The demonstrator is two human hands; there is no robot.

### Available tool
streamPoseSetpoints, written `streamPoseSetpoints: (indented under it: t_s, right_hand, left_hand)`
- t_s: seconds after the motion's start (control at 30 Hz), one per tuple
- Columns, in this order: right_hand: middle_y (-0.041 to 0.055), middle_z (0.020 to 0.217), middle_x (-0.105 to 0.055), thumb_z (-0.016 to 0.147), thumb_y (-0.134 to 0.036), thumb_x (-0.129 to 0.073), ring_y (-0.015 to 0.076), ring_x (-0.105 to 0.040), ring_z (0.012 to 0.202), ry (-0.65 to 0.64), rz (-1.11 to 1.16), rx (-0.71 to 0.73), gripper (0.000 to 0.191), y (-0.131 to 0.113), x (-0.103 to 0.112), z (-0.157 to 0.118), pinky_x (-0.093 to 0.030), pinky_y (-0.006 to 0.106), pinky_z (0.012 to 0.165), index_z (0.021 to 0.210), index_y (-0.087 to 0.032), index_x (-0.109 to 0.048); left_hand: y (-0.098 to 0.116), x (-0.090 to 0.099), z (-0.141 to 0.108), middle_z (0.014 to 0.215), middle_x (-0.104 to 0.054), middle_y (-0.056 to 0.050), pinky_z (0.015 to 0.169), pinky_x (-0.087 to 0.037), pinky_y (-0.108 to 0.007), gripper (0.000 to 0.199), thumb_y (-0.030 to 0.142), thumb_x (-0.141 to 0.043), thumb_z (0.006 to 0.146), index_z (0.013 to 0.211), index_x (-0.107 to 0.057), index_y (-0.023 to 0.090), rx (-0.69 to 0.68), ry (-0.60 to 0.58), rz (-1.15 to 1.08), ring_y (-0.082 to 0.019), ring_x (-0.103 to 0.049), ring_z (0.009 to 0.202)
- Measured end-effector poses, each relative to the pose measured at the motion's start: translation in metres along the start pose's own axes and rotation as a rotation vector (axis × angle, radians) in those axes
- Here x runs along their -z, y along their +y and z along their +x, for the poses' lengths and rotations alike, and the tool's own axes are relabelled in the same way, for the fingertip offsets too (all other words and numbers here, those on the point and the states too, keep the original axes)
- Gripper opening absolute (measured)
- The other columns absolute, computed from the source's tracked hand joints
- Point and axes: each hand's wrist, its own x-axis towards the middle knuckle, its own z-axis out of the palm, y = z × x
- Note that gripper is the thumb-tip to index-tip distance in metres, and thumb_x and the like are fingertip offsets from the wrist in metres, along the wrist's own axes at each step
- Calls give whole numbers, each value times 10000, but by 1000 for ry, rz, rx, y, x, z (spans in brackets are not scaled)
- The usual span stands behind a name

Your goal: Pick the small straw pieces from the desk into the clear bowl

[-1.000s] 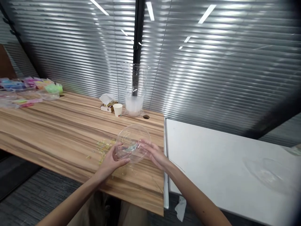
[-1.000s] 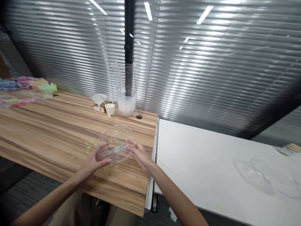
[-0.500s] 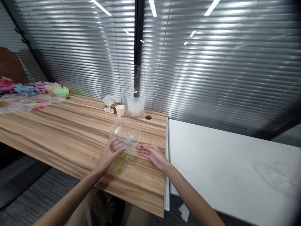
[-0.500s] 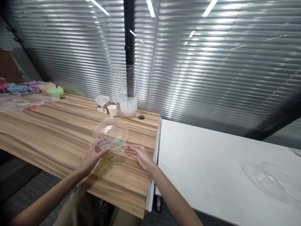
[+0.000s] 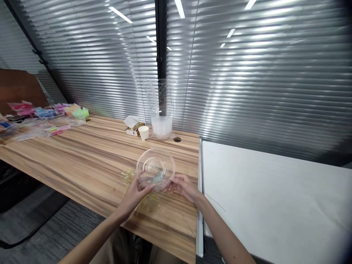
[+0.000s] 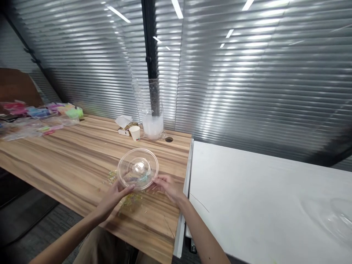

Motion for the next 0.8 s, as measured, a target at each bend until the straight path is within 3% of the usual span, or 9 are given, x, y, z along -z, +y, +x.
streamPoseSetpoints:
  t_s: [0.17,0.27,0.37,0.43,0.53,0.63,0.8]
  right_hand:
    - [37,605,-640,749,-435,-671,116,-556,559,289,-177,166,315,-2,18,0,-429,220,559,605,-154,-676]
    - [24,565,-606,707,-413,-675,112,-518,524,463,-114,243,303,-8,30,-4,-416,227,531,545,-161,-635]
    - [15,538,-577,673,-387,-684,103,-485,503,673,-90,325,290,-11,44,-8,-397,227,509,516,-159,-597]
    - [10,536,-569,660,-374,-684,100,-475,500,782,-80,346,272,-11,52,-9,-390,228,505,525,-159,-589]
    - [3,539,-569,639,-361,-686,97,-473,499,904,-57,331,248,-8,60,-8,-378,228,500,542,-161,-576]
    - [9,545,-582,613,-370,-691,97,-477,494,968,-49,296,248,-4,63,-8,-372,227,489,547,-160,-577]
    - [12,563,-598,595,-378,-713,98,-493,503,961,-41,246,253,2,66,-6,-390,221,495,564,-152,-603]
  left_hand:
    - [-17,-14,-9,1308,-533,-138,897,-521,-411,788,430,-710,738,1387,-305,242,7,-86,5,-250,-655,1019]
    - [-24,-4,-8,1303,-522,-131,848,-544,-388,570,408,-632,816,1314,-412,239,-129,-59,135,-228,-656,996]
    - [-27,29,-4,1124,-630,-99,873,-522,-381,292,368,-568,860,1104,-613,214,-383,29,481,-222,-636,985]
    - [-28,59,-2,1044,-665,-89,942,-474,-392,216,354,-556,856,976,-676,220,-488,77,691,-238,-613,1022]
    - [-31,104,0,1090,-649,-102,976,-437,-406,256,377,-516,862,997,-671,224,-452,154,879,-257,-576,1073]
    - [-34,137,0,1083,-644,-129,998,-401,-453,346,444,-456,863,997,-656,197,-360,252,945,-281,-556,1074]
    - [-33,161,7,997,-680,-124,902,-453,-402,397,489,-446,859,969,-674,183,-247,222,936,-268,-602,962]
